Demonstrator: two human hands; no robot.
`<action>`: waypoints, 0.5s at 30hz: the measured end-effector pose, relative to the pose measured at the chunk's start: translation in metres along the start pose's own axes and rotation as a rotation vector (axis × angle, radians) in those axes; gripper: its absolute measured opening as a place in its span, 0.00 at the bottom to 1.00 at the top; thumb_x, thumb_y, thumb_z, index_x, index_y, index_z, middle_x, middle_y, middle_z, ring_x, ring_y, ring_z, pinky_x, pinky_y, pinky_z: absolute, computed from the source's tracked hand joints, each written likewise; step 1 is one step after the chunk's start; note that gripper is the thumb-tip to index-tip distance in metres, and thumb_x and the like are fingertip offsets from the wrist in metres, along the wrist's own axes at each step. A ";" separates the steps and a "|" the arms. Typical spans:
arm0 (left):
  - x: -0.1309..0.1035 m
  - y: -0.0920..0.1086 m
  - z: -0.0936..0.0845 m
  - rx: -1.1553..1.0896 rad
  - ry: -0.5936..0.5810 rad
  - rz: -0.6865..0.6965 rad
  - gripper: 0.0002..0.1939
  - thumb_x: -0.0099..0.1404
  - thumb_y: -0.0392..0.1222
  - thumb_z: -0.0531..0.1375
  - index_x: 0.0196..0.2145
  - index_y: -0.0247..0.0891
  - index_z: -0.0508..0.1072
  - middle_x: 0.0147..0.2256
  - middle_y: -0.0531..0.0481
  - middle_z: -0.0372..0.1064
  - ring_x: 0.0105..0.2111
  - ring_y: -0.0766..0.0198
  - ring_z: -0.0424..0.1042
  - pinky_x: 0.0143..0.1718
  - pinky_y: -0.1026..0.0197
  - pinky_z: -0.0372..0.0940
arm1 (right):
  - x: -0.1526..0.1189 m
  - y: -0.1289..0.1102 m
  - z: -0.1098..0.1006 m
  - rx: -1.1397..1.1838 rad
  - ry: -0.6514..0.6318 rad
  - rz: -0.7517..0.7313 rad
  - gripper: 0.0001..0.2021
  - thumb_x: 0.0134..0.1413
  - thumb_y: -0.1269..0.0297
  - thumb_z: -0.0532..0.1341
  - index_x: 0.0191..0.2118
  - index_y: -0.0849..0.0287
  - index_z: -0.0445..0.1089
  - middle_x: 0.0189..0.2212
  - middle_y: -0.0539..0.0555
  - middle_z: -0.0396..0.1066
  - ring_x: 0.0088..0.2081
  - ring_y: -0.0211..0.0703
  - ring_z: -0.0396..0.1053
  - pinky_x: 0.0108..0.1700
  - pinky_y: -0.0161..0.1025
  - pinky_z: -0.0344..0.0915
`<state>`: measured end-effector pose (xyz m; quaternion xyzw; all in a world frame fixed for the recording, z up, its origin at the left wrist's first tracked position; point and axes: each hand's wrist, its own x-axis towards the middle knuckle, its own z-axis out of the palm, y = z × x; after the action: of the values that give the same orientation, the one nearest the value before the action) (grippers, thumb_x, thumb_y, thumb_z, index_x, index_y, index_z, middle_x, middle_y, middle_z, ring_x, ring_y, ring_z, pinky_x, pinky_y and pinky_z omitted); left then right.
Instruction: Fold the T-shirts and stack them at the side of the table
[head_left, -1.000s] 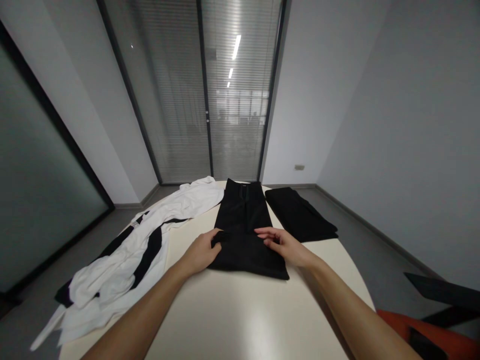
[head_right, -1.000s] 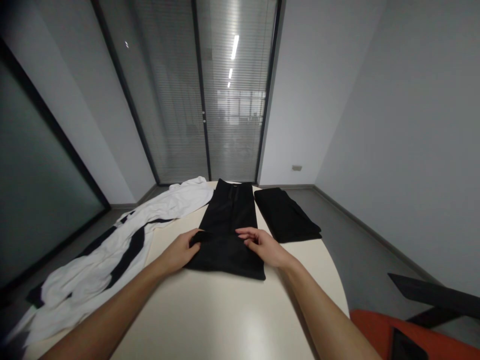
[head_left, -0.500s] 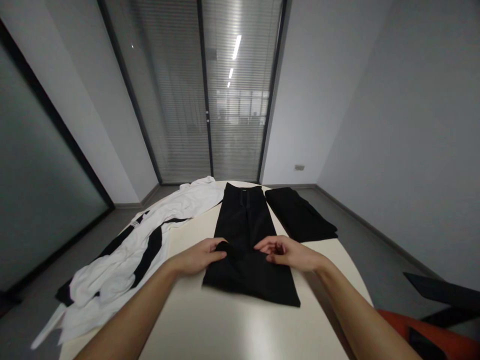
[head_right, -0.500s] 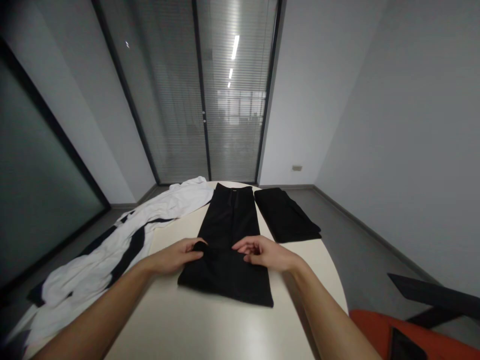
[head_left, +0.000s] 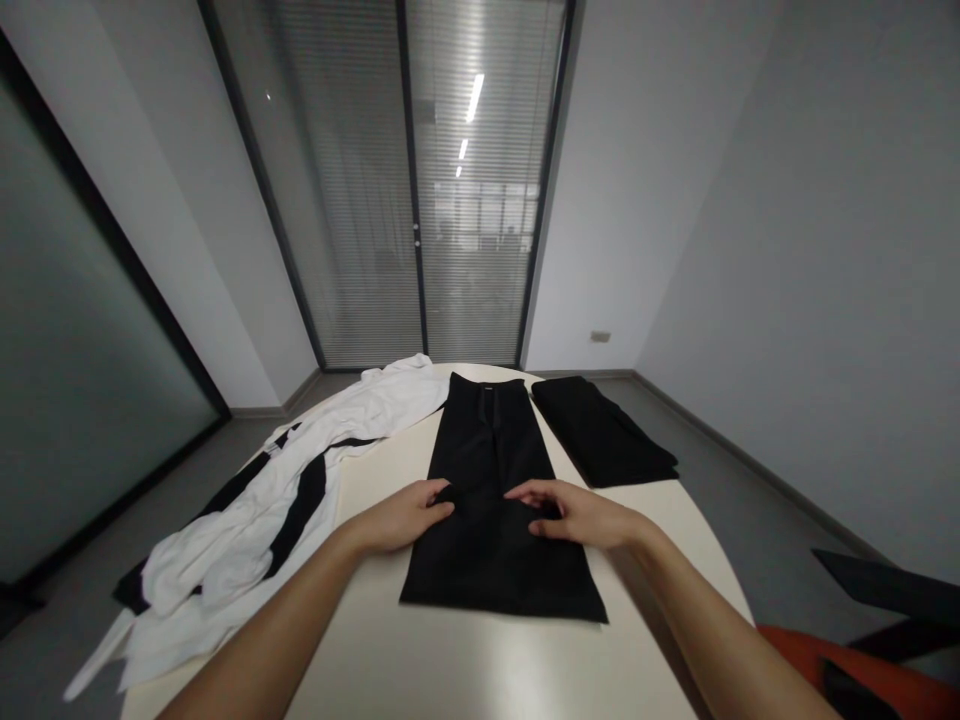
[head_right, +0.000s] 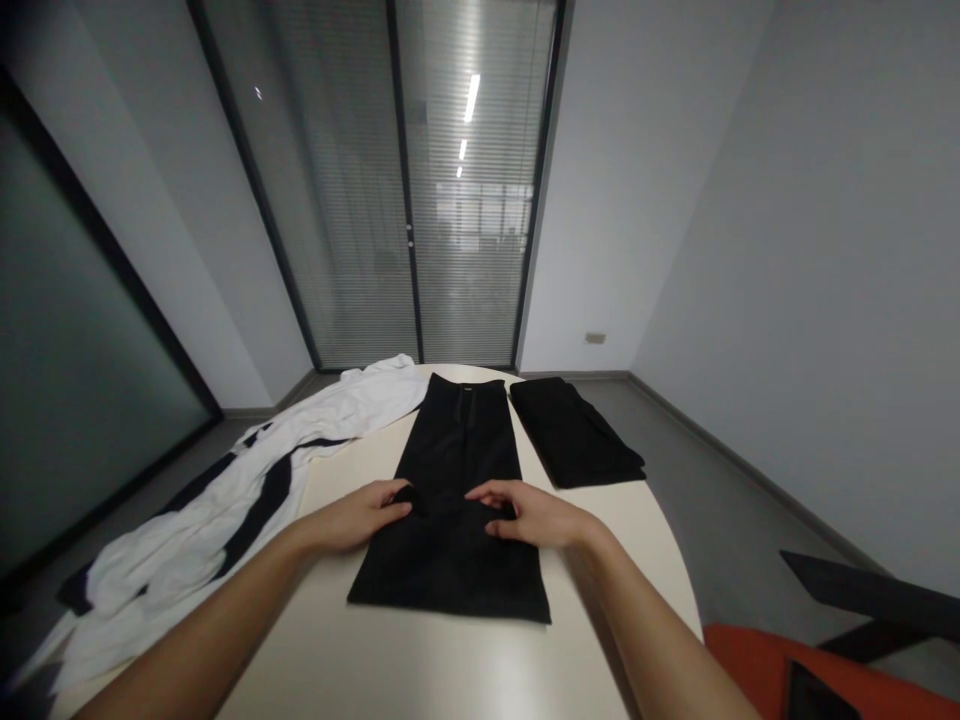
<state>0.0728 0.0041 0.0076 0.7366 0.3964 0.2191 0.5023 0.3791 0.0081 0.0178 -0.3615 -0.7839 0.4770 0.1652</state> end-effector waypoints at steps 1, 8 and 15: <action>-0.002 0.002 -0.001 -0.020 -0.063 -0.034 0.14 0.67 0.51 0.59 0.40 0.37 0.74 0.38 0.49 0.76 0.38 0.58 0.73 0.41 0.59 0.66 | -0.003 -0.004 -0.001 -0.004 -0.045 0.010 0.25 0.53 0.65 0.65 0.58 0.55 0.69 0.45 0.54 0.73 0.48 0.45 0.69 0.52 0.43 0.66; -0.004 0.012 -0.003 -0.274 -0.005 0.000 0.20 0.61 0.54 0.65 0.44 0.36 0.74 0.39 0.47 0.76 0.40 0.57 0.74 0.42 0.58 0.66 | -0.005 -0.016 -0.001 0.015 0.042 -0.036 0.19 0.54 0.69 0.62 0.52 0.56 0.72 0.42 0.53 0.74 0.44 0.46 0.71 0.47 0.42 0.67; 0.019 -0.014 0.006 -0.194 0.324 0.113 0.18 0.67 0.52 0.59 0.45 0.35 0.73 0.42 0.45 0.75 0.44 0.54 0.72 0.48 0.55 0.64 | 0.018 0.009 -0.001 -0.149 0.401 -0.103 0.18 0.59 0.67 0.58 0.55 0.55 0.70 0.52 0.56 0.73 0.54 0.50 0.69 0.59 0.49 0.61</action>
<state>0.0839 0.0185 -0.0087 0.6610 0.4073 0.3996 0.4873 0.3709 0.0243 0.0088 -0.4200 -0.7857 0.3273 0.3149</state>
